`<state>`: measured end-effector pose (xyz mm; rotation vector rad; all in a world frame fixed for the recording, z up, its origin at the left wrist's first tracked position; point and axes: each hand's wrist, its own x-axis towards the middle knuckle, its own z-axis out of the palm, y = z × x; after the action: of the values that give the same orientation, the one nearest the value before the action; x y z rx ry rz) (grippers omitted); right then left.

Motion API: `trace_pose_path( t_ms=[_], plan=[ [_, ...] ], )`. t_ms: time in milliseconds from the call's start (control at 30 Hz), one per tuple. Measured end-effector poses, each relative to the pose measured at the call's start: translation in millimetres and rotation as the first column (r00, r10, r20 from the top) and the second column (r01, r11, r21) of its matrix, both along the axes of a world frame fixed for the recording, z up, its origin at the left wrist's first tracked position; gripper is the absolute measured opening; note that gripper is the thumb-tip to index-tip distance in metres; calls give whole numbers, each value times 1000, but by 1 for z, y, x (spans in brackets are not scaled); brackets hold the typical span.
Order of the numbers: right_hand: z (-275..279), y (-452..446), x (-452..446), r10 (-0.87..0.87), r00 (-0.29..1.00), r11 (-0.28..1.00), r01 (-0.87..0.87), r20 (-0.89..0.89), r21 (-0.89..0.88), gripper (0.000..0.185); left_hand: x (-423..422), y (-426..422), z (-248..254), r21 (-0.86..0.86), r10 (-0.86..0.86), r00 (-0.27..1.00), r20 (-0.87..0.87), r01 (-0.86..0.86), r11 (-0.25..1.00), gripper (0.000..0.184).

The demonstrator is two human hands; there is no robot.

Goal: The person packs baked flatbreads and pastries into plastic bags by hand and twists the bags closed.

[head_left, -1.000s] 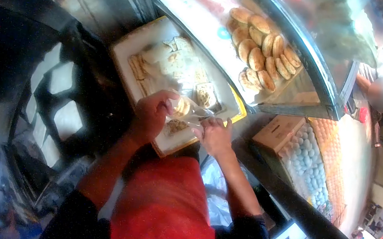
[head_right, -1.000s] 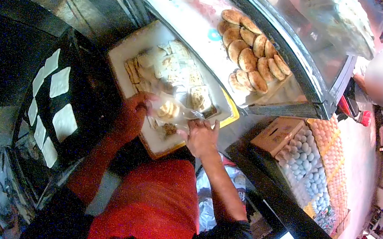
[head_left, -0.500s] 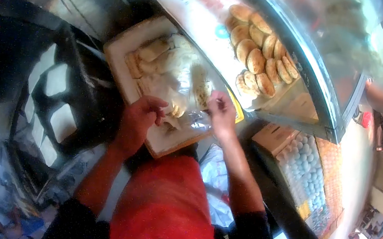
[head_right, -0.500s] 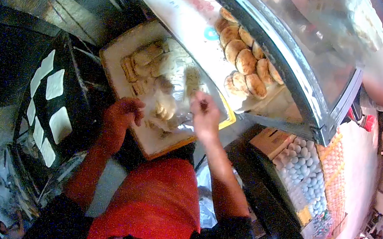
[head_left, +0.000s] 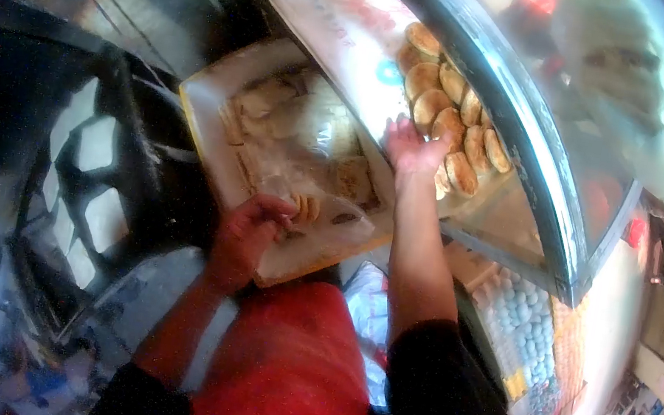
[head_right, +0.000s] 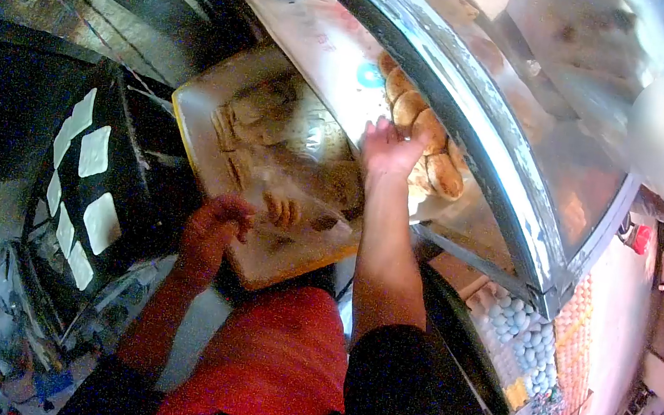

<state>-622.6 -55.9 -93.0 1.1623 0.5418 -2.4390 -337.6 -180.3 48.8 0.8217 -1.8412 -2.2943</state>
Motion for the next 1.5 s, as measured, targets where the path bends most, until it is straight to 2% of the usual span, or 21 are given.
trace_pose_path(
  t_ms=[133, 233, 267, 300, 400, 500, 567, 600, 700, 767, 900, 967, 1033, 1100, 1133, 1167, 1233, 1267, 1400, 1467, 1500],
  plan=[
    [-9, -8, -13, -59, 998, 998, 59, 30, 19, 93, 1, 5, -4, 10, 4, 995, 98, -5, 1000, 25],
    [-8, -12, -16, -104, 990, 994, 105, 99, -4, 79, 2, 9, -5, -40, -37, 995, 90, 41, 998, 25],
    [-15, -13, -19, -123, 988, 992, 124, 89, -8, 69, 2, 10, -5, -58, -58, 991, 122, 66, 996, 25],
    [-20, -14, -18, -122, 988, 992, 123, 91, -9, 69, 2, 10, -6, -74, -80, 985, 154, 92, 993, 25],
    [-26, -14, -12, -68, 997, 995, 70, 27, -66, 63, -2, 10, -4, -78, -107, 983, 152, 120, 990, 25],
    [-8, -31, -1, -19, 1000, 997, 17, -20, -80, 54, -5, 9, -2, -60, -115, 983, 144, 125, 990, 25],
    [-1, -39, 1, 13, 1000, 999, -12, -22, 46, 49, -7, 9, 1, -74, -115, 982, 153, 127, 989, 25],
    [-20, -38, -2, 5, 992, 1000, -1, -129, 29, 43, -7, 9, 2, -88, -112, 981, 162, 127, 988, 25],
    [-45, -27, -30, 96, 974, 993, -79, -208, 85, 37, -7, 5, 6, -106, -114, 976, 184, 135, 985, 25],
    [-35, -35, -39, 9, 970, 999, 1, -241, 42, 31, -6, 4, 10, -137, -107, 977, 182, 132, 982, 25],
    [-26, -42, -40, 29, 941, 993, 12, -338, 121, 37, 6, -1, 4, -217, -119, 977, 175, 156, 964, 26],
    [-12, -48, -38, -50, 955, 979, 105, -294, 176, 41, 8, 0, -3, -273, -101, 986, 133, 135, 952, 25],
    [-7, -52, -38, -98, 957, 975, 147, -273, 166, 38, 12, -2, -4, -330, -85, 992, 88, 110, 938, 24],
    [-21, -48, -47, -56, 965, 979, 103, -255, 177, 33, 17, -5, -2, -332, -110, 988, 109, 140, 933, 26],
    [-21, -46, -50, 10, 986, 975, 28, -167, 221, 31, 17, -6, 1, -339, -108, 988, 110, 139, 930, 26],
    [-23, -45, -51, 9, 986, 977, 27, -166, 214, 31, 18, -6, 7, -280, -83, 988, 131, 117, 953, 28],
    [-20, -46, -50, -15, 955, 975, 79, -297, 205, 33, 22, -8, 14, -223, -54, 987, 154, 88, 971, 30],
    [-17, -42, -47, 23, 967, 947, 61, -255, 315, 32, 25, -9, 15, -207, -59, 987, 152, 90, 974, 32],
    [7, -28, -20, -10, 966, 941, 96, -257, 325, 31, 30, -8, 13, -170, -40, 990, 134, 63, 983, 42],
    [8, -8, 7, 124, 942, 937, -7, -312, 350, 27, 34, -9, 14, -148, -49, 986, 160, 73, 986, 45],
    [13, 0, 24, 182, 929, 910, -35, -321, 414, 17, 33, -12, 13, -143, -63, 986, 157, 85, 986, 49]
  ],
)
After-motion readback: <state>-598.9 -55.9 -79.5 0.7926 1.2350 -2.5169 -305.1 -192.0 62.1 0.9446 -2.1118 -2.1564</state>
